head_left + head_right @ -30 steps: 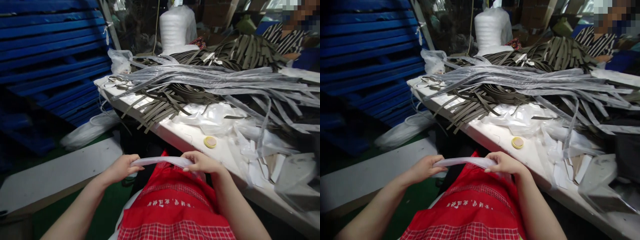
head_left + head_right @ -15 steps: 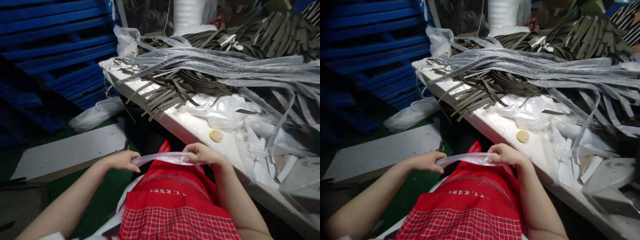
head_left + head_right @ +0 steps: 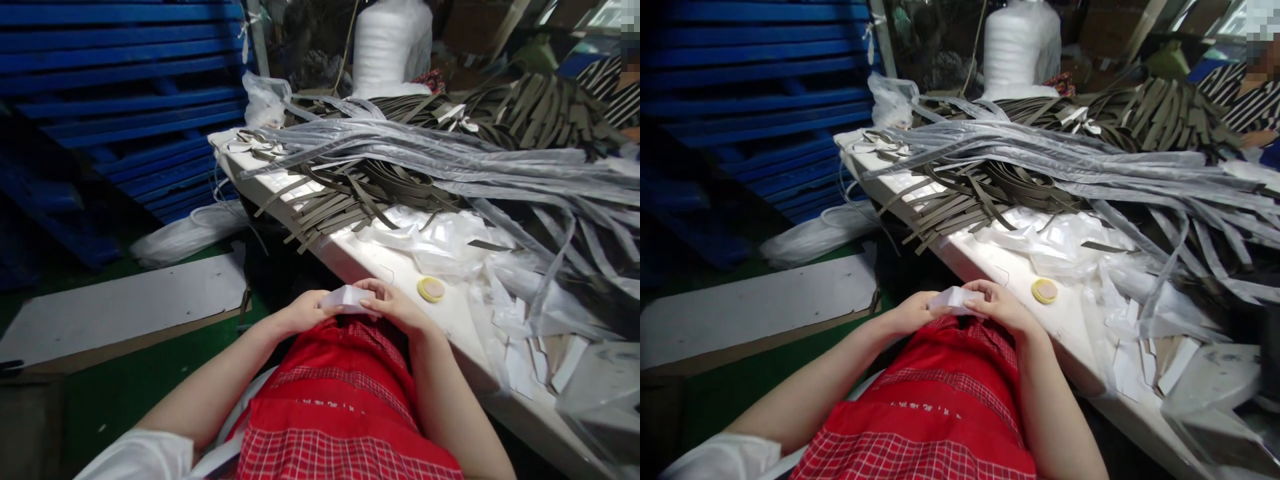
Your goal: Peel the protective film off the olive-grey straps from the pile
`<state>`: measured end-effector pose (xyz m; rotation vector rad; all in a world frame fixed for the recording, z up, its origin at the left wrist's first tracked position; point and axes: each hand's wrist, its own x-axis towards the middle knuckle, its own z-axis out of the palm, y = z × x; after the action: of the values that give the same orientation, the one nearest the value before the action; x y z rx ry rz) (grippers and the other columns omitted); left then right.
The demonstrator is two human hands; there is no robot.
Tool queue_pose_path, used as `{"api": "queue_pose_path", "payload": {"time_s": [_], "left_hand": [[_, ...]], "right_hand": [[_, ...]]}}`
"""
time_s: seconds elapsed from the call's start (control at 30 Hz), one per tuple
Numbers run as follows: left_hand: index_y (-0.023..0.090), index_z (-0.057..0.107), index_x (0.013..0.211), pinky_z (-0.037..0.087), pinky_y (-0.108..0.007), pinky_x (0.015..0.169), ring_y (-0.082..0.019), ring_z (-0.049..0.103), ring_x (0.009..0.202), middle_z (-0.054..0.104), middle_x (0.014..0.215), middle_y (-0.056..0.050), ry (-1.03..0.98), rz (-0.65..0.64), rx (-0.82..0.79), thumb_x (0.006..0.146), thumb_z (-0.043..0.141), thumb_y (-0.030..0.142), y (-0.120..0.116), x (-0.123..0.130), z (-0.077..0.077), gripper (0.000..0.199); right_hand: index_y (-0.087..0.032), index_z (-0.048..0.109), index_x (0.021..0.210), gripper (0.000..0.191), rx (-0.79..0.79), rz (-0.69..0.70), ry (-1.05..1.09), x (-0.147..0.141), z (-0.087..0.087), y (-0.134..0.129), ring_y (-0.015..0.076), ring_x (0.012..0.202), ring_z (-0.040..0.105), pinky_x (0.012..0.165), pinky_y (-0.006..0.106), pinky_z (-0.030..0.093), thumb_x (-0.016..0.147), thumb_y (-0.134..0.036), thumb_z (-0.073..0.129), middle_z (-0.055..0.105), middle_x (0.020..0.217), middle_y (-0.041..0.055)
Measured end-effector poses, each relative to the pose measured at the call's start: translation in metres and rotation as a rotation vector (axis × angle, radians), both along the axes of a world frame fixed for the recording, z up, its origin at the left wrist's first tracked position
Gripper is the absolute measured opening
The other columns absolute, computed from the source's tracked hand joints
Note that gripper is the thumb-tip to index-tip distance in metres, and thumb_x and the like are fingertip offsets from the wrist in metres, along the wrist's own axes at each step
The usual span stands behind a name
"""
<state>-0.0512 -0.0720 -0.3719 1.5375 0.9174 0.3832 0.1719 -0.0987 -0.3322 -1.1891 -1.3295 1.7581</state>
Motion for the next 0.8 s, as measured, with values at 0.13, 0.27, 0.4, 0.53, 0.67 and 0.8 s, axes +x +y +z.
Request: {"api": "queue_pose_path", "payload": {"time_s": [0.13, 0.27, 0.4, 0.53, 0.67, 0.8], "left_hand": [[0.013, 0.063, 0.072, 0.035, -0.022, 0.047, -0.011, 0.047, 0.048, 0.055, 0.056, 0.002, -0.045, 0.06, -0.056, 0.071, 0.072, 0.063, 0.021, -0.038, 0.017, 0.051], [0.016, 0.06, 0.062, 0.031, -0.023, 0.039, -0.009, 0.032, 0.033, 0.042, 0.038, 0.003, -0.191, 0.114, -0.356, 0.081, 0.064, 0.061, 0.044, -0.076, 0.043, 0.049], [0.016, 0.058, 0.06, 0.027, -0.023, 0.033, -0.007, 0.013, 0.027, 0.024, 0.029, 0.006, -0.202, 0.1, -0.749, 0.093, 0.051, 0.043, 0.053, -0.094, 0.06, 0.043], [0.017, 0.057, 0.061, 0.02, -0.021, 0.028, -0.007, 0.008, 0.026, 0.02, 0.029, 0.007, -0.194, 0.035, -0.986, 0.092, 0.05, 0.038, 0.054, -0.087, 0.058, 0.038], [0.017, 0.057, 0.062, 0.014, -0.019, 0.029, -0.005, 0.005, 0.028, 0.022, 0.03, 0.006, -0.253, -0.098, -1.088, 0.091, 0.054, 0.04, 0.054, -0.073, 0.049, 0.037], [0.019, 0.049, 0.056, 0.011, -0.017, 0.029, -0.004, 0.0, 0.029, 0.017, 0.029, 0.008, -0.324, -0.055, -1.141, 0.092, 0.051, 0.041, 0.054, -0.062, 0.037, 0.042]], "right_hand": [[-0.016, 0.061, 0.111, 0.045, 0.086, -0.031, 0.048, -0.005, 0.002, 0.008, 0.0118, 0.062, 0.051, 0.061, 0.025, 0.041, 0.079, -0.045, 0.072, 0.06, 0.077, 0.0012], [-0.019, 0.057, 0.126, 0.052, 0.115, 0.001, 0.122, -0.032, 0.002, 0.031, 0.0169, 0.076, 0.057, 0.072, 0.031, 0.047, 0.081, -0.043, 0.067, 0.061, 0.089, 0.0048], [-0.018, 0.053, 0.129, 0.062, 0.229, 0.073, 0.09, -0.067, 0.004, 0.039, 0.0153, 0.074, 0.058, 0.074, 0.031, 0.05, 0.074, -0.038, 0.075, 0.061, 0.089, 0.0042], [-0.023, 0.032, 0.148, 0.083, 0.595, 0.005, -0.152, -0.087, 0.01, 0.027, 0.0216, 0.093, 0.062, 0.088, 0.039, 0.052, 0.077, -0.033, 0.073, 0.059, 0.111, 0.0091], [-0.029, 0.023, 0.154, 0.092, 1.029, -0.066, -0.521, -0.087, 0.014, 0.016, 0.0337, 0.141, 0.031, 0.114, 0.053, 0.033, 0.077, -0.025, 0.072, 0.029, 0.153, 0.0123], [-0.023, 0.005, 0.157, 0.102, 1.046, -0.207, -0.63, -0.082, -0.001, 0.021, 0.0345, 0.145, 0.024, 0.116, 0.057, 0.029, 0.077, -0.024, 0.07, 0.022, 0.158, 0.0167]]}}
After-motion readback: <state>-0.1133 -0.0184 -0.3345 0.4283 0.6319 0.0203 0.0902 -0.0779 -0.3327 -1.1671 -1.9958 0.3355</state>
